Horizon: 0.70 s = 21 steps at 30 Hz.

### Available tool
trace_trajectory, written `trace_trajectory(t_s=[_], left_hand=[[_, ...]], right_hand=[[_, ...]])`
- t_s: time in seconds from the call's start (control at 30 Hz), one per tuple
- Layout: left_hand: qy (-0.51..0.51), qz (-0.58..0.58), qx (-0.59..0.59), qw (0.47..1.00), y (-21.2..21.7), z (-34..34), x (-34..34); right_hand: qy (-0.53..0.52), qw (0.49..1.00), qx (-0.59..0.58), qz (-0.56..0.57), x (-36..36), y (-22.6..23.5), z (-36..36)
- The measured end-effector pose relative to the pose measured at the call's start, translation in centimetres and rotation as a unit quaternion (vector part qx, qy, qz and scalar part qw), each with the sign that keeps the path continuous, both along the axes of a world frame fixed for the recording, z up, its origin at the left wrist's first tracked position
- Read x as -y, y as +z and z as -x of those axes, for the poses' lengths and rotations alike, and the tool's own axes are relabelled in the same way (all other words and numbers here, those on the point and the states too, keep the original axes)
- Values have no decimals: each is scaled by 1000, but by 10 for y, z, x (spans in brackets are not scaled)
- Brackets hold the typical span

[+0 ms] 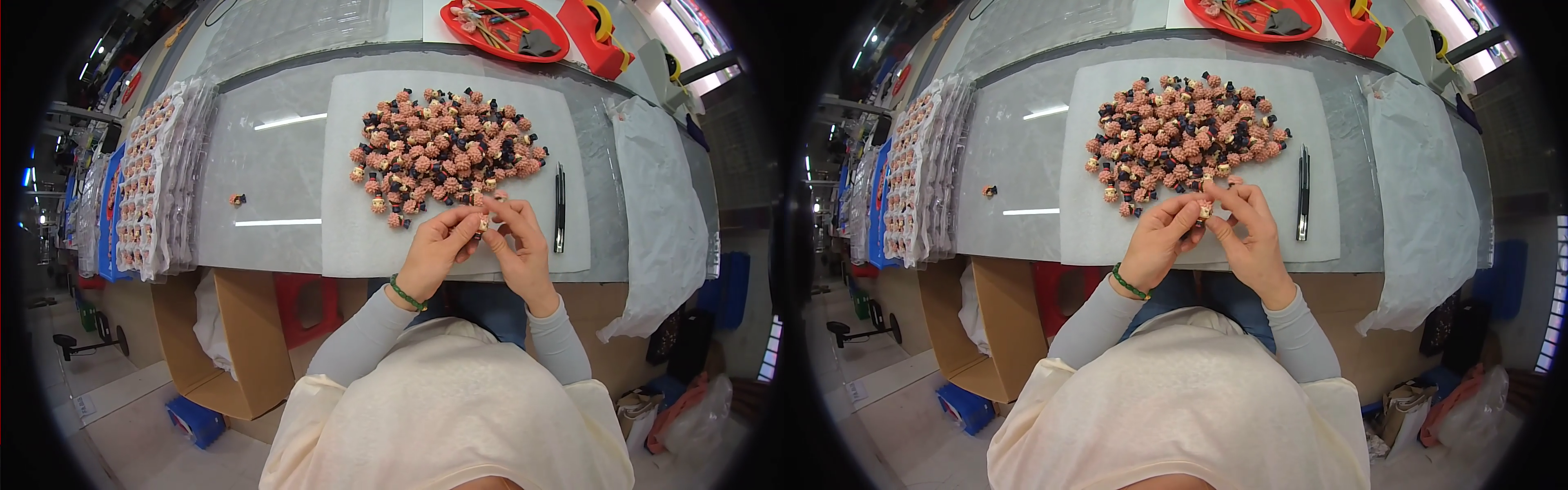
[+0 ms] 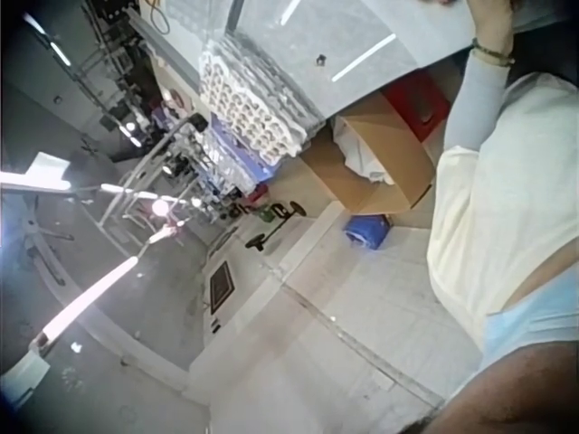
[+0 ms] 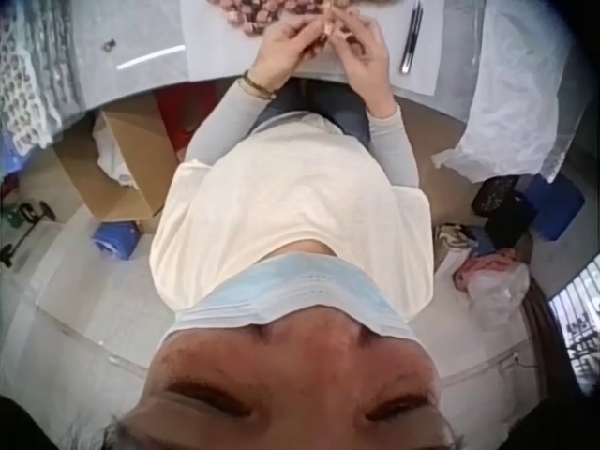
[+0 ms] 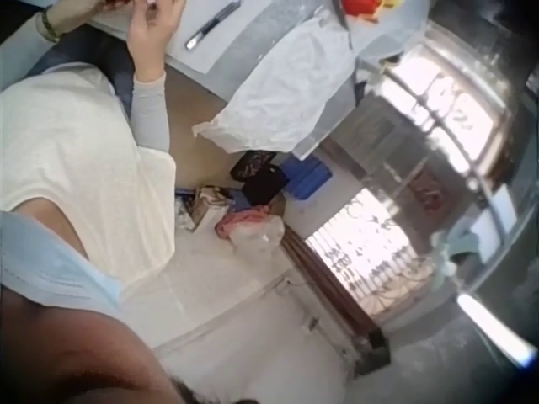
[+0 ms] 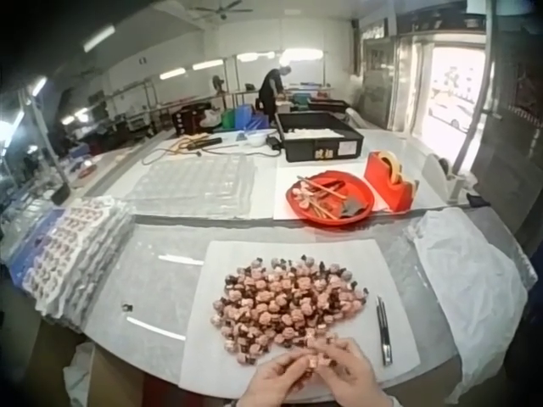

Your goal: Inspecting and sorting small pink toy head components at a factory workbench.

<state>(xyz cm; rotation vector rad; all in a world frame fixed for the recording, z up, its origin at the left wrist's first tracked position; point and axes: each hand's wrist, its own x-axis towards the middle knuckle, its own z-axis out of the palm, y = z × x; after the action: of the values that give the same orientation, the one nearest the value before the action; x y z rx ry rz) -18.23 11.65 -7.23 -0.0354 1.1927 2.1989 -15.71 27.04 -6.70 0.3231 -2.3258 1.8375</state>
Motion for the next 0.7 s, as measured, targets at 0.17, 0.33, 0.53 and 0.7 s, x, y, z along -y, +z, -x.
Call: trace_trajectory(t_s=[0.17, 0.33, 0.53, 0.7], left_hand=[[63, -8, -30, 998, -1, 3, 1], [65, -10, 3, 998, -4, 2, 0], [54, -4, 8, 999, -5, 2, 1], [50, -33, -8, 998, -3, -1, 3]], right_hand=[[-49, 968, 145, 199, 9, -12, -12], [-62, 957, 132, 251, 19, -15, -14], [-55, 956, 137, 253, 16, -18, -16], [-72, 977, 65, 191, 17, -19, -18]])
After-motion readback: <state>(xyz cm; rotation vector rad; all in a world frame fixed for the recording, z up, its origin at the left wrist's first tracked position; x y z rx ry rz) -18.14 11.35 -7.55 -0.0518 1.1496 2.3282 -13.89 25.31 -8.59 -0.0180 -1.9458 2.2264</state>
